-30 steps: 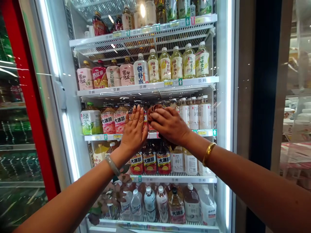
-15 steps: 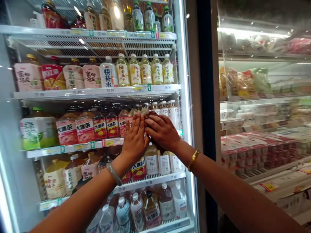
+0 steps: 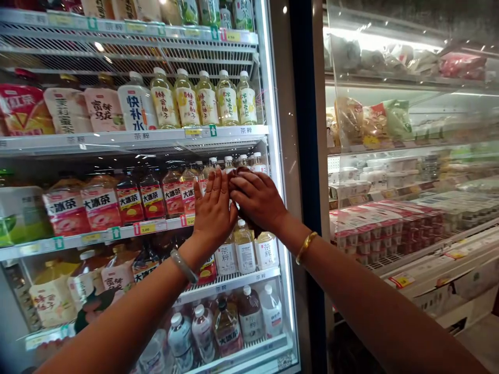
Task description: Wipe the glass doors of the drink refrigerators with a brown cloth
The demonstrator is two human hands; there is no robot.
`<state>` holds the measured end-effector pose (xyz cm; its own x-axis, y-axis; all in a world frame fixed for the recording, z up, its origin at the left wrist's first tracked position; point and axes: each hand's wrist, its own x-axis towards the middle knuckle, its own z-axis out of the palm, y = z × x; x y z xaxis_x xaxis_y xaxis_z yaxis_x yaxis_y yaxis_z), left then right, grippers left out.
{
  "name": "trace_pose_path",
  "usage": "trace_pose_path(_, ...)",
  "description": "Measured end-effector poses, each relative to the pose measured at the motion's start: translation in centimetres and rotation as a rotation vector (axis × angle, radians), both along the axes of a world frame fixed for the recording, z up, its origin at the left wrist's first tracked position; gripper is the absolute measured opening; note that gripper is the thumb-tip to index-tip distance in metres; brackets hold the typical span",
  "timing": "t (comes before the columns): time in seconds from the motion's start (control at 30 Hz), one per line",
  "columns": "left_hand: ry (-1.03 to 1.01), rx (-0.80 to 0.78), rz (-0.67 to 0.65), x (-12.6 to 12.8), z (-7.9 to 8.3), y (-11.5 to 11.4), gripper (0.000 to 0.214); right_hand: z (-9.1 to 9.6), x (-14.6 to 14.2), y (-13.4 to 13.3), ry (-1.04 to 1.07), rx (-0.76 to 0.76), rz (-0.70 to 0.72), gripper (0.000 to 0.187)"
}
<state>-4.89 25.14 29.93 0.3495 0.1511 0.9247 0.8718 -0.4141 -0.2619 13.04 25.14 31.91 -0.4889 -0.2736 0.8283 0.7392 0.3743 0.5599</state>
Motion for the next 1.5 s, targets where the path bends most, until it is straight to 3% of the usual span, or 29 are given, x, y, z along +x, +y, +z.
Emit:
trace_pose_path(0.07, -0.006, 0.004, 0.011, 0.0, 0.5, 0.0, 0.087, 1.8, 0.7, 0.5, 0.065, -0.015, 0.010, 0.017)
trace_pose_path(0.13, 0.005, 0.004, 0.017, -0.2, 1.0, 0.0, 0.088, 2.4, 2.1, 0.9, 0.216, -0.058, 0.040, 0.018)
trace_pose_path(0.23, 0.028, -0.015, 0.004, -0.1, 1.3, -0.1, 0.090, 0.6, 3.5, 1.1, 0.390, -0.124, 0.058, 0.019)
trace_pose_path(0.37, 0.054, -0.045, -0.013, 1.5, 1.1, -0.1, 0.085, -1.8, 3.1, 0.6, 0.197, -0.092, 0.019, 0.018)
trace_pose_path(0.5, 0.031, -0.059, -0.019, 3.1, 0.8, -0.1, 0.082, 0.6, 3.3, 0.6, 0.054, -0.064, -0.021, 0.019)
trace_pose_path(0.6, 0.032, -0.063, -0.033, 3.7, 0.7, 0.0, 0.085, 2.0, 5.1, 0.9, 0.219, -0.107, -0.024, 0.019)
trace_pose_path(0.7, 0.040, -0.059, -0.041, 4.1, 0.5, 0.1, 0.087, 0.2, 6.4, 0.7, 0.380, -0.162, -0.026, 0.018)
trace_pose_path(0.83, 0.048, -0.057, -0.063, 5.4, 0.0, 0.4, 0.084, -2.6, 5.8, 0.5, 0.223, -0.114, -0.029, 0.016)
trace_pose_path(0.97, 0.021, -0.088, -0.081, 6.3, 0.0, 0.6, 0.080, -0.5, 5.8, 0.8, 0.093, -0.093, -0.030, 0.016)
trace_pose_path(1.07, 0.033, -0.099, -0.077, 6.2, 0.1, 0.5, 0.081, 0.7, 7.1, 1.1, 0.253, -0.151, -0.006, 0.018)
trace_pose_path(1.17, 0.054, -0.096, -0.087, 6.1, -0.1, 0.5, 0.085, -1.3, 7.9, 1.0, 0.445, -0.204, 0.006, 0.019)
trace_pose_path(1.3, 0.076, -0.065, -0.104, 6.9, -0.7, 0.7, 0.082, -4.4, 7.2, 0.6, 0.239, -0.144, -0.026, 0.017)
trace_pose_path(1.4, 0.072, -0.044, -0.090, 7.6, -0.8, 0.9, 0.078, -3.2, 7.3, 0.7, 0.123, -0.100, -0.068, 0.019)
trace_pose_path(1.5, 0.069, -0.031, -0.074, 7.8, -1.0, 0.9, 0.080, -1.3, 8.7, 1.0, 0.266, -0.109, -0.077, 0.021)
